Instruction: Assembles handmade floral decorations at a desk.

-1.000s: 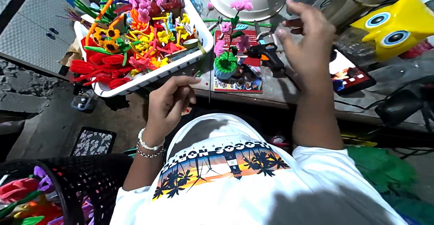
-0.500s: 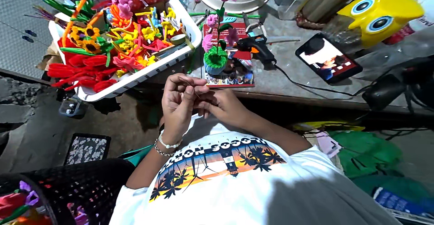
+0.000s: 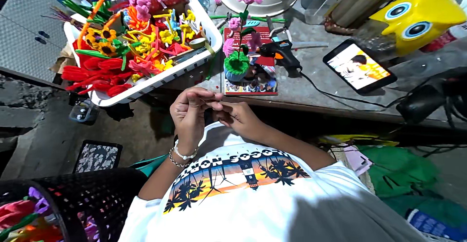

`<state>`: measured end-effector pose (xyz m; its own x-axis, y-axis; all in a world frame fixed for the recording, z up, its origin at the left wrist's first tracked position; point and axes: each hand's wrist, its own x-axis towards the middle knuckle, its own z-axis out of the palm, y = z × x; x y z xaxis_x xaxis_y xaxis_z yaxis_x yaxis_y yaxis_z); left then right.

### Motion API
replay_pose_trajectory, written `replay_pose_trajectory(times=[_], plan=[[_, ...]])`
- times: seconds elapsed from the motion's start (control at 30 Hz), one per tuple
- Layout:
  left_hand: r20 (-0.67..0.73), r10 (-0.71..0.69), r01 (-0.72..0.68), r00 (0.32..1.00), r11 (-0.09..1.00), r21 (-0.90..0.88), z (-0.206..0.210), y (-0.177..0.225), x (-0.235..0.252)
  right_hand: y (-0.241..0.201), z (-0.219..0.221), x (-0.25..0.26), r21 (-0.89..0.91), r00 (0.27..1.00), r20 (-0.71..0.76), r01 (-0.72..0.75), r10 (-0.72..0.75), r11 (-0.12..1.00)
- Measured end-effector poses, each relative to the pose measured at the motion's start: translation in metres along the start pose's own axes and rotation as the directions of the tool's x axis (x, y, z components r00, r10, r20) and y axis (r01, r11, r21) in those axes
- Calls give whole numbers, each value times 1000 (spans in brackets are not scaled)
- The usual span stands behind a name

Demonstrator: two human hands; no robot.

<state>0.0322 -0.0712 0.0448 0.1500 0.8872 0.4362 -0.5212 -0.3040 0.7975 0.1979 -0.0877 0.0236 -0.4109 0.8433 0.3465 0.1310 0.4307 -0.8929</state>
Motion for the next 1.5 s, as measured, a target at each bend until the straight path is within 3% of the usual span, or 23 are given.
replay_pose_trajectory(times=[0.3,0.7,0.9,1.07,1.17,1.33,1.5], plan=[[46,-108,108,993,994,5,-2,12,0,3,2,-3,92,999,39,1,-5,996],[-1,-113,113,994,993,40,-1,9,-2,9,0,-3,161,993,117,-27,8,987],[-4,3,-3,1000,997,82,-6,15,2,16,2,-3,186,992,128,-38,14,982],[-97,-30,26,995,999,-35,-5,14,0,18,3,-2,186,992,128,0,-24,982],[-135,-47,38,990,997,-71,-4,12,0,19,3,-4,184,995,99,-11,-7,983],[-132,76,-79,988,997,-23,-4,8,-2,20,6,-5,148,1000,21,12,-15,989],[-224,78,-97,971,992,-76,0,7,-3,20,13,-4,110,996,-49,75,-70,991]])
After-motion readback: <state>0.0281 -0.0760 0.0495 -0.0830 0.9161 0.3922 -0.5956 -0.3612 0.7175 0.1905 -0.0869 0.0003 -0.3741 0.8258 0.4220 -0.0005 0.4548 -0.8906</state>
